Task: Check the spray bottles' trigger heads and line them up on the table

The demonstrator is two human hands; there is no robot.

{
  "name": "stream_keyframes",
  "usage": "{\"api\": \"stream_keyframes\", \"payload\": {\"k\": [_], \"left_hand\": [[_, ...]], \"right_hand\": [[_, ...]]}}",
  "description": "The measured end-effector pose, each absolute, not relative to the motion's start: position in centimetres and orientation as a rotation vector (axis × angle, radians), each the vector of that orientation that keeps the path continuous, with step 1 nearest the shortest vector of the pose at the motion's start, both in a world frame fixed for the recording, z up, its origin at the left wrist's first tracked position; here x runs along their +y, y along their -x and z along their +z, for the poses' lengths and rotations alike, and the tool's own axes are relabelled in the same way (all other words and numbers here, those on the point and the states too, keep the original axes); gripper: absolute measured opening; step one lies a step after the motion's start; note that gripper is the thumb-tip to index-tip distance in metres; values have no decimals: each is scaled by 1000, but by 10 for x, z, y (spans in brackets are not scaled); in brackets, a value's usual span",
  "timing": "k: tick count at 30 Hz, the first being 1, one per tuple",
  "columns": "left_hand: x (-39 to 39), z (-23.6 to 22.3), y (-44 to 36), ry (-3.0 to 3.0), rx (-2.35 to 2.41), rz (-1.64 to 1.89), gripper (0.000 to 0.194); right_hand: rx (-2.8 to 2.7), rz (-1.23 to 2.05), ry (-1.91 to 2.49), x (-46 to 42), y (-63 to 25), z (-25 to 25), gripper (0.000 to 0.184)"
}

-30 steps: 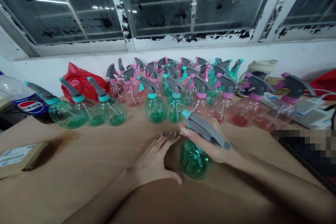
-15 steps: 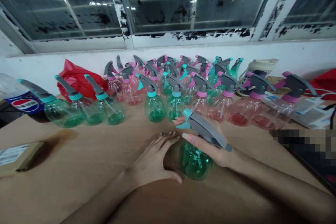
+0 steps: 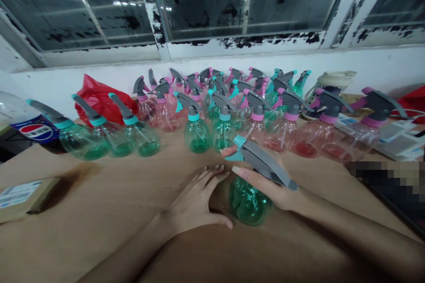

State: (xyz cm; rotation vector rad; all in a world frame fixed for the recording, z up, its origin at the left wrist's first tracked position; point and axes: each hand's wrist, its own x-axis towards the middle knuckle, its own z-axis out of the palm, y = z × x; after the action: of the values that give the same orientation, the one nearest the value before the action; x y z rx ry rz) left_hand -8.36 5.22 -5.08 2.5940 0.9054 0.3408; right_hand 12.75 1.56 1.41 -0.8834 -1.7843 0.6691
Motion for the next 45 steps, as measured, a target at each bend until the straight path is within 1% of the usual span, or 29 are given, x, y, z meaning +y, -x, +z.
{"api": "stream_keyframes", "payload": {"k": [5,9,13,17,21,30,38,45], "left_hand": [[52,-51,84,-2611,911,331,109],[50,-49,84,-2593,895,338,107],[50,-48,84,-2601,922,302,108],[51,-50,85,-2625,909,304,106],[51,-52,85,-2646,931,290,105],[51,-52,84,-2654,947,254,106],[51,-51,85,-2632,952,247,105],[50,-48,84,-2647,941,259,103]], "right_hand": [[-1776,692,906,16,-127,16,15],[-1773,618,936,15,-126,17,6],[-1765,556,945,16,-125,16,10],[-1763,600,910,18,-126,14,10],[-1758,645,930,16,-127,14,20],[-1733,681,942,14,-127,10,28],[-1752,676,922,12,-128,13,26],[-1732,705,902,13,-125,14,17]]}}
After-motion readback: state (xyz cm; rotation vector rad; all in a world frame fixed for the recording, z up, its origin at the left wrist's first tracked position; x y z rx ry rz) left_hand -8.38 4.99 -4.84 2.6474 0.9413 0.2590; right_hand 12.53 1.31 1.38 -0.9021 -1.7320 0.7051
